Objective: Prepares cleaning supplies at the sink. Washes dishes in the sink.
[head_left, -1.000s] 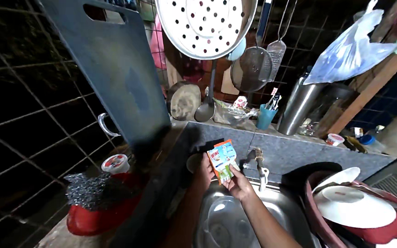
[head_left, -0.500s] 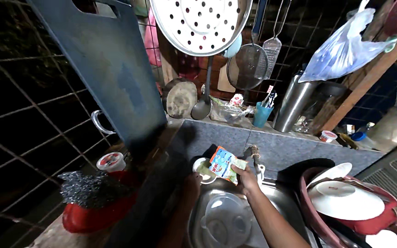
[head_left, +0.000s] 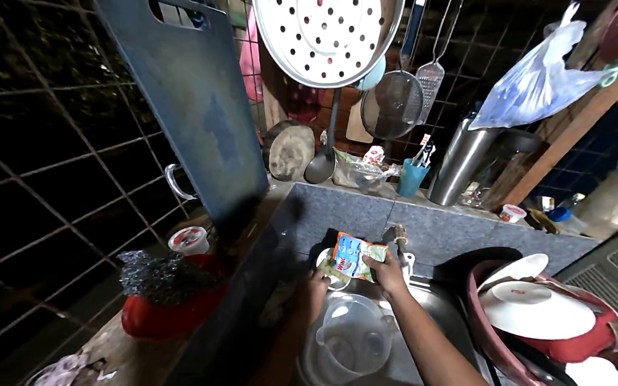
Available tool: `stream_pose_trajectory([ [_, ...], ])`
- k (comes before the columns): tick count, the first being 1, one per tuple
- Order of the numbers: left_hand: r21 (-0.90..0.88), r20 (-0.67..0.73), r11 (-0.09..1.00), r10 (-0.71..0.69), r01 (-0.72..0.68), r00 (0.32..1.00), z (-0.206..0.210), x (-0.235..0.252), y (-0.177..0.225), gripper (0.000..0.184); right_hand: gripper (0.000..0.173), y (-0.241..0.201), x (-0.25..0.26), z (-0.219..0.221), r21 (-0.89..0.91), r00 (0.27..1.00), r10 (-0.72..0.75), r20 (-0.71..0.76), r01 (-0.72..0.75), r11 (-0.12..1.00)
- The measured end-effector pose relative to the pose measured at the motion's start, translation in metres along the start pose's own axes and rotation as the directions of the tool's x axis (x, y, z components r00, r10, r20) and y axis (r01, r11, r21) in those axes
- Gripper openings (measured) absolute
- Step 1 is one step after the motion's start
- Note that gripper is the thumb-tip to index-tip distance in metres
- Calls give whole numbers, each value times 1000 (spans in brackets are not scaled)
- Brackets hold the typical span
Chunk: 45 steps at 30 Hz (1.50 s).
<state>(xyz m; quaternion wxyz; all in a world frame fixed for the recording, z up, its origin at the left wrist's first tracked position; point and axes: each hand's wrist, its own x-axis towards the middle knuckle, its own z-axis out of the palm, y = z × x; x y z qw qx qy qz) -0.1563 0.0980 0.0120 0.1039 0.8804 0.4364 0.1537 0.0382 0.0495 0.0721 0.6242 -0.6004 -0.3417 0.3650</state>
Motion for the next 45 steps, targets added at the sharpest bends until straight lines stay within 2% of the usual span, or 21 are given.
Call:
stream_pose_trajectory([
  [5,-9,0,1000,11,-11,1000,1,1,0,26,47,-2,-1,-1,-89,999,-31,22,33,996],
  [9,-39,-2,999,-9,9,1000,-3,1,2,25,47,-1,0,1,5,1000,14,15,-14,1000],
  [12,-55,18,998,-26,26,1000,-7,1,2,26,45,2,-1,1,-6,1000,1,18,-1,1000],
  [15,-66,14,997,-42,43,999,-8,-1,0,26,44,5,0,3,126,999,36,6,-36,991],
  [19,-97,10,993,-60,60,998,-9,-2,-4,25,45,4,1,7,373,971,236,-36,-206,905],
  [23,-144,-20,986,-83,79,996,-8,-3,-7,25,48,5,-1,8,472,935,354,-7,-309,826],
  [26,-126,-5,987,-101,100,995,-7,-2,-12,24,34,4,-2,8,570,914,403,50,-357,740],
  [29,-117,55,978,-170,175,984,-9,3,-17,27,30,-4,-5,11,650,912,392,119,-370,663],
  [34,-161,14,939,-306,304,952,-4,23,-41,32,37,-15,-13,29,657,915,349,205,-393,643],
  [37,-123,32,916,-381,382,924,-4,34,-48,35,37,-19,-21,43,657,907,345,243,-415,629],
  [39,-203,-5,895,-407,398,913,-15,31,-44,46,39,-22,-26,50,660,902,345,260,-426,618],
  [40,-285,-68,879,-416,382,907,-24,25,-39,44,40,-22,-29,54,667,901,350,255,-426,612],
  [41,-409,-126,848,-418,337,899,-34,16,-32,41,40,-22,-31,57,678,902,358,243,-422,602],
  [43,-667,-159,714,-415,213,896,-59,-4,-7,43,40,-18,-35,62,712,910,359,206,-391,583],
  [45,-773,-157,625,-353,108,923,-77,-28,16,45,40,-13,-42,72,746,916,345,202,-373,552],
])
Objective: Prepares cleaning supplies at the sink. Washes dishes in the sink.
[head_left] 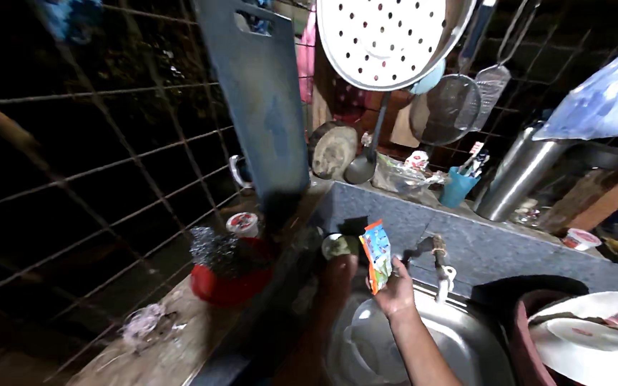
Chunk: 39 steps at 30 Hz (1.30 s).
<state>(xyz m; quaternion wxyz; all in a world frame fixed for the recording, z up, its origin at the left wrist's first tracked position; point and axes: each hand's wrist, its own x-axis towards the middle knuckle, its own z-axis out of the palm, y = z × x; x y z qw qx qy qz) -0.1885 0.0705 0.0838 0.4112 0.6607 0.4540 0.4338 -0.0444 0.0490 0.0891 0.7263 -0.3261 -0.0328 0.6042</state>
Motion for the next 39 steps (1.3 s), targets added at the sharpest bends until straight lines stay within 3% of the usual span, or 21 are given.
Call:
stream_pose_trajectory([
  [2,37,35,999,25,-26,999,-6,-18,19,47,42,14,-9,5,59,998,23,56,-26,998],
  [5,118,-24,992,44,-41,999,-20,-39,43,43,45,30,-32,18,67,988,44,145,-54,996],
  [10,349,-179,928,203,-131,963,-62,-83,93,33,50,41,-90,42,-95,931,113,347,-85,992],
  [14,478,-325,857,375,-191,868,-106,-124,123,24,47,40,-133,49,-308,892,225,393,-103,946],
  [18,574,-449,818,356,-41,819,-162,-174,148,23,45,24,-156,27,-506,801,336,496,-48,861],
  [21,556,-540,830,323,41,777,-191,-200,146,29,42,9,-171,10,-575,795,385,468,-56,816],
  [27,488,-666,836,171,251,726,-204,-202,114,33,40,-13,-188,-25,-658,772,423,475,-7,753],
  [29,470,-695,835,150,286,704,-200,-203,107,50,36,-21,-188,-38,-651,751,421,509,16,759],
  [31,479,-722,836,202,268,661,-185,-210,111,72,32,-33,-186,-50,-658,765,349,542,128,742],
  [32,500,-725,826,238,258,646,-175,-216,114,80,29,-40,-184,-58,-659,780,251,573,257,707],
  [34,544,-680,818,298,188,670,-151,-223,118,82,25,-60,-176,-71,-655,775,-81,627,580,484],
  [35,564,-622,817,322,122,713,-137,-222,118,75,23,-72,-168,-77,-648,722,-264,639,691,320],
  [37,573,-427,819,291,8,856,-104,-207,111,55,25,-98,-148,-84,-691,589,-533,607,723,13],
  [39,477,-114,879,81,-17,990,-70,-172,91,44,33,-122,-129,-87,-780,563,-633,532,616,-108],
])
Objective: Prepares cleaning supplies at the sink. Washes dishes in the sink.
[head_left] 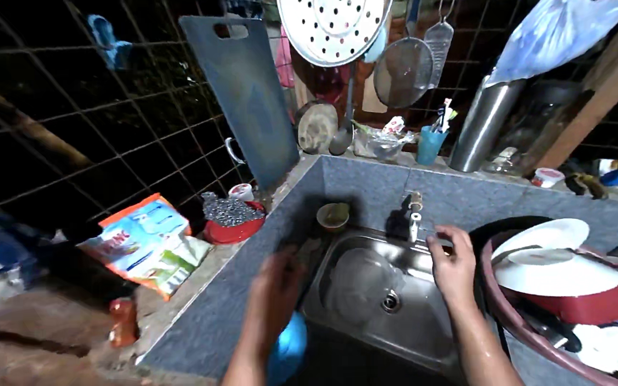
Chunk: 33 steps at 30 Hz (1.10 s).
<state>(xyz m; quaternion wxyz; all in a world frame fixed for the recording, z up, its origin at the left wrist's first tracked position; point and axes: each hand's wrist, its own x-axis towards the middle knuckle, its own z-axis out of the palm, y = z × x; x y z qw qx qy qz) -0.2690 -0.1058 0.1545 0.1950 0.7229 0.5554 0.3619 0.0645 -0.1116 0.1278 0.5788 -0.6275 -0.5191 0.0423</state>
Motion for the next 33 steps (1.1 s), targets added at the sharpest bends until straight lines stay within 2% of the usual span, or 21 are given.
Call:
stream_pose_trajectory([
  [1,-64,212,996,-47,61,976,24,23,-9,46,42,7,11,-1,-56,998,62,11,-61,997],
  [2,-108,361,984,-94,142,928,49,48,-23,48,52,12,21,0,-106,989,135,52,-129,986],
  [3,-124,435,968,-144,218,889,75,73,-37,49,60,16,30,4,-162,974,197,112,-178,971],
  [6,-144,488,877,-340,458,804,141,140,-68,50,71,21,48,20,-361,899,327,293,-213,908],
  [9,-243,481,693,-522,679,705,187,189,-92,59,62,22,55,29,-512,863,383,331,-176,840],
  [11,-318,436,600,-595,734,676,212,213,-103,61,58,21,60,28,-561,851,394,346,-149,814],
  [13,-303,374,649,-593,698,713,230,228,-110,55,54,28,62,27,-558,859,373,351,-128,820],
  [15,-140,367,791,-517,595,773,238,237,-107,50,50,37,61,26,-496,874,347,340,-147,856],
  [17,139,430,922,-385,361,817,232,236,-79,46,49,43,60,25,-424,882,327,340,-167,890],
  [18,231,485,945,-320,233,814,228,233,-60,45,49,46,60,25,-390,885,320,339,-178,904],
  [20,201,598,965,-258,170,759,238,229,-33,44,49,50,59,24,-327,879,328,346,-215,920],
  [23,117,753,974,-214,193,622,271,224,-3,42,47,56,57,23,-257,867,349,357,-267,929],
  [25,108,816,974,-200,197,542,288,220,18,41,47,58,57,22,-263,859,358,365,-274,925],
  [28,104,885,987,-148,122,441,302,214,36,43,46,58,61,16,-288,845,364,392,-263,921],
  [30,87,909,992,-116,88,401,306,211,39,40,46,58,64,14,-280,832,360,422,-258,925],
  [33,79,918,984,-135,162,372,302,205,39,40,50,61,65,8,-183,809,354,470,-303,935],
])
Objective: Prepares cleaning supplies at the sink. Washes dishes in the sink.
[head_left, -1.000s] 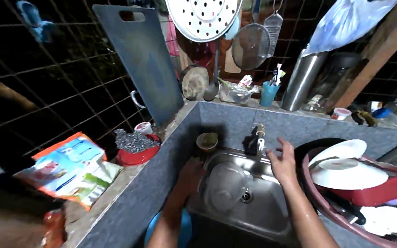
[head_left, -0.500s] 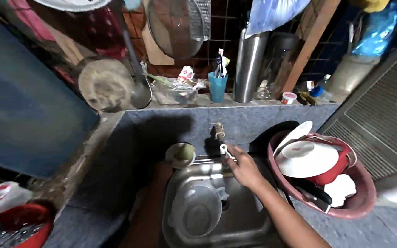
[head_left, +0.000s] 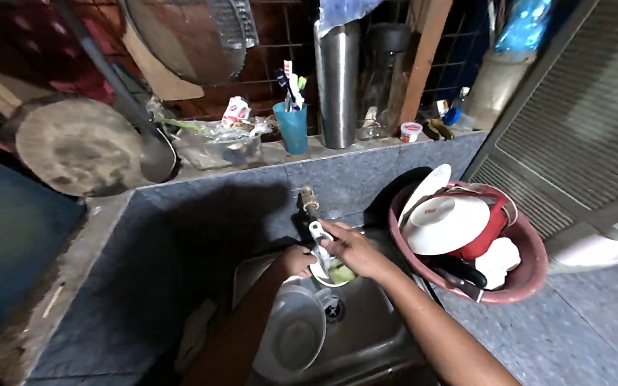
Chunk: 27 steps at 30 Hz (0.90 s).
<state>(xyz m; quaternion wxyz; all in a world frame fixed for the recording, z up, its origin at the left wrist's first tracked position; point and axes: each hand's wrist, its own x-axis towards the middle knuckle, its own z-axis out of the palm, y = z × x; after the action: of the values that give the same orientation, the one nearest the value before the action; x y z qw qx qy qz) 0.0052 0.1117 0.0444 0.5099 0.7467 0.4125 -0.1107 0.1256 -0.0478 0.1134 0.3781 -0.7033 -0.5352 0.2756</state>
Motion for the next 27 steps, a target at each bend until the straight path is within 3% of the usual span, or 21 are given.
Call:
stream_pose_trajectory([
  [3,-97,2,995,-18,18,1000,1,-7,-5,42,65,20,-7,-3,133,1000,19,8,-20,991],
  [7,-151,5,989,13,-12,1000,2,-9,-14,48,68,56,-28,8,-205,971,226,-82,-238,949],
  [10,-147,60,988,52,-43,997,5,-5,-12,62,74,72,-35,24,-218,927,361,-99,-374,901],
  [14,49,171,999,5,-14,985,17,9,6,48,51,74,-37,35,-158,923,357,-144,-377,913],
  [19,380,314,921,-48,-80,948,54,44,25,62,43,99,-52,40,-209,932,345,-111,-362,909],
  [24,473,458,870,-108,-139,882,79,60,17,62,31,132,-62,44,-316,927,376,4,-356,879],
  [27,488,449,862,-117,-134,886,76,67,16,56,32,130,-63,57,-465,885,439,154,-327,823],
])
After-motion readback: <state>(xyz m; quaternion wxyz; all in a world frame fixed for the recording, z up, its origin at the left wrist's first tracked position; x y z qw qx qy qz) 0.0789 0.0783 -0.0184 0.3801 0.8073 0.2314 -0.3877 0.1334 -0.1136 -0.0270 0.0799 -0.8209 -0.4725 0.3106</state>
